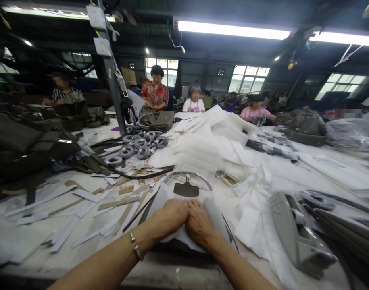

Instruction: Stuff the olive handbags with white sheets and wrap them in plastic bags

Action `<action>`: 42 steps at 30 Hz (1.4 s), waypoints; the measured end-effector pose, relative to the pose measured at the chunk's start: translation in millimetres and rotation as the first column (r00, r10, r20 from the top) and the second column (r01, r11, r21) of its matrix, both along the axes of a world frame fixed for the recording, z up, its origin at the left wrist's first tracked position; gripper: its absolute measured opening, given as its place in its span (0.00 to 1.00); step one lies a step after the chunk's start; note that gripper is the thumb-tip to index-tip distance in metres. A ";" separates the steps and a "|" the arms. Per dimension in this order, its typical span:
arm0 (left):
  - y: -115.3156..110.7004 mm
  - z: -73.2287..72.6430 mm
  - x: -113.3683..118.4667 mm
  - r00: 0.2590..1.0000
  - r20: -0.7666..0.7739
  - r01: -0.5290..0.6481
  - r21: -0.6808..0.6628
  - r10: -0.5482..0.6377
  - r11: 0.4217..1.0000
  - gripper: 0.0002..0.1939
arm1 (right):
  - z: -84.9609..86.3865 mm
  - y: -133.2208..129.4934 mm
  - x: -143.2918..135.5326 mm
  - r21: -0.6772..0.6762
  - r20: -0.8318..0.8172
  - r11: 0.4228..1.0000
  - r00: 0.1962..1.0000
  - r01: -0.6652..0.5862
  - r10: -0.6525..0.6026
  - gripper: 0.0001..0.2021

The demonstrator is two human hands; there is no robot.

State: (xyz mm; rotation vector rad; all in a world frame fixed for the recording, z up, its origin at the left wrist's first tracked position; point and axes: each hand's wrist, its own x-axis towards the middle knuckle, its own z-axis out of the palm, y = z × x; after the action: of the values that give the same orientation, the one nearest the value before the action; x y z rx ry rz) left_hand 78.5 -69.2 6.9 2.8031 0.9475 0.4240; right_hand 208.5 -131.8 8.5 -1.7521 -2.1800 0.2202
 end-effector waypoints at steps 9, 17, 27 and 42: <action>-7.8 -7.0 -19.8 0.991 0.022 -0.137 0.130 0.136 0.982 0.08 | -12.3 5.1 1.9 0.097 -0.034 0.971 0.976 0.216 -0.214 0.11; 2.1 -13.0 -14.3 0.985 0.039 -0.174 0.125 0.170 0.977 0.08 | -7.0 5.8 2.9 0.051 0.132 0.983 0.975 0.174 -0.179 0.12; 2.8 -8.3 -12.9 0.977 0.062 -0.209 0.120 0.203 0.971 0.09 | 7.1 20.6 19.3 -0.074 0.242 0.969 0.946 0.238 -0.214 0.27; 9.1 -9.4 -7.3 0.973 0.026 -0.233 0.112 0.231 0.966 0.16 | -2.0 17.6 13.7 -0.056 0.211 0.924 0.909 0.378 -0.359 0.27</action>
State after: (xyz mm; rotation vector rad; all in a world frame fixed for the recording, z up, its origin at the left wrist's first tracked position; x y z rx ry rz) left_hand 71.2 -60.1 -2.5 2.7935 1.2950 0.5420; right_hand 222.2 -114.3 6.5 -2.2864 -1.9349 0.0586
